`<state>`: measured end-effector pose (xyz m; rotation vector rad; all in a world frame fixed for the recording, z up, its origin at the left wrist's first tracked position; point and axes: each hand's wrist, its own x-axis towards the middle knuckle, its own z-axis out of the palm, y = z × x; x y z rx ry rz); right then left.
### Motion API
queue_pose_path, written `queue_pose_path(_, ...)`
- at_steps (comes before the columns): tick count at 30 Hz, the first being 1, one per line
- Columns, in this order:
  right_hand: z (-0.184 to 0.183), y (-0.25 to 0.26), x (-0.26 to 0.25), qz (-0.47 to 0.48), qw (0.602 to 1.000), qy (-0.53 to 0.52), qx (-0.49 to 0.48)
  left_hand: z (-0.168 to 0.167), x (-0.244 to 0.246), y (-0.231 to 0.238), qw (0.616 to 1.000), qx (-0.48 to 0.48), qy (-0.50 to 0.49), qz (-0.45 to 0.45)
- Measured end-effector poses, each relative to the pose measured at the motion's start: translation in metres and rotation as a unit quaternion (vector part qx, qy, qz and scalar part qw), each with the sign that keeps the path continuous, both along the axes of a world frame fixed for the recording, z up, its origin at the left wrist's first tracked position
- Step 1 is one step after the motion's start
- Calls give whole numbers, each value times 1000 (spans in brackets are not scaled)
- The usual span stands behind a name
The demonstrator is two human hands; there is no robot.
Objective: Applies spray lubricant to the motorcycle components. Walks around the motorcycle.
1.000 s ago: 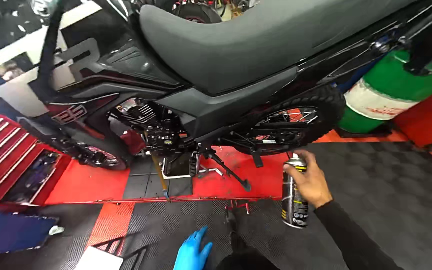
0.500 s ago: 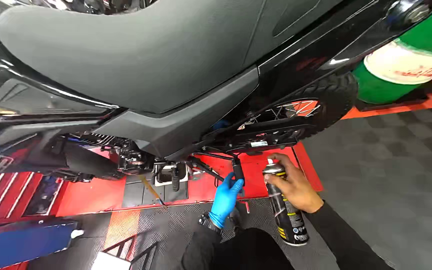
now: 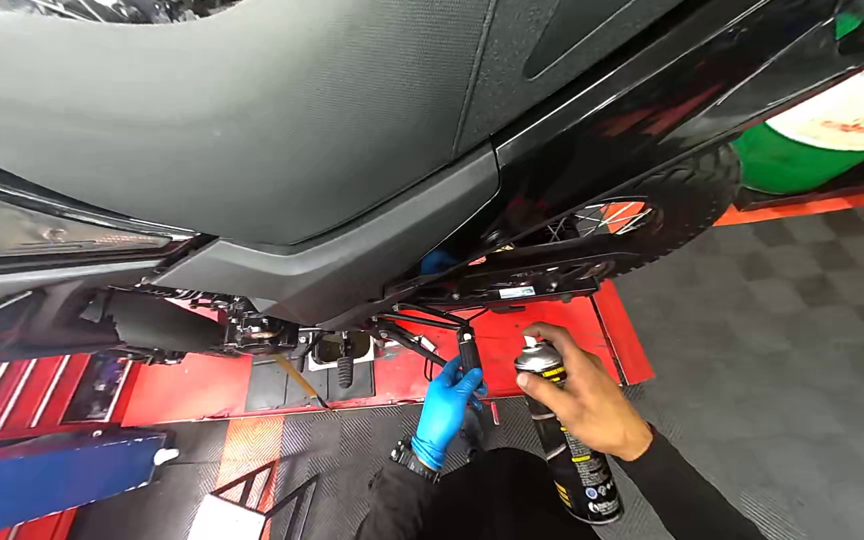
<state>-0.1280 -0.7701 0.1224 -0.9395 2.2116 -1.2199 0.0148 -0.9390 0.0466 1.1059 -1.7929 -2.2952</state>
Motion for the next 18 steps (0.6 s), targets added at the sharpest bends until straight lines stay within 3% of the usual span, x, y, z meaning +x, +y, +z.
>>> queue_pose_path(6,-15,4,-11,-34,988,-134,-62,0,1,1,1000,0,6,2)
queue_pose_path(18,-22,7,-15,-41,974,-196,-103,-1,2,0,1000,-13,5,-5)
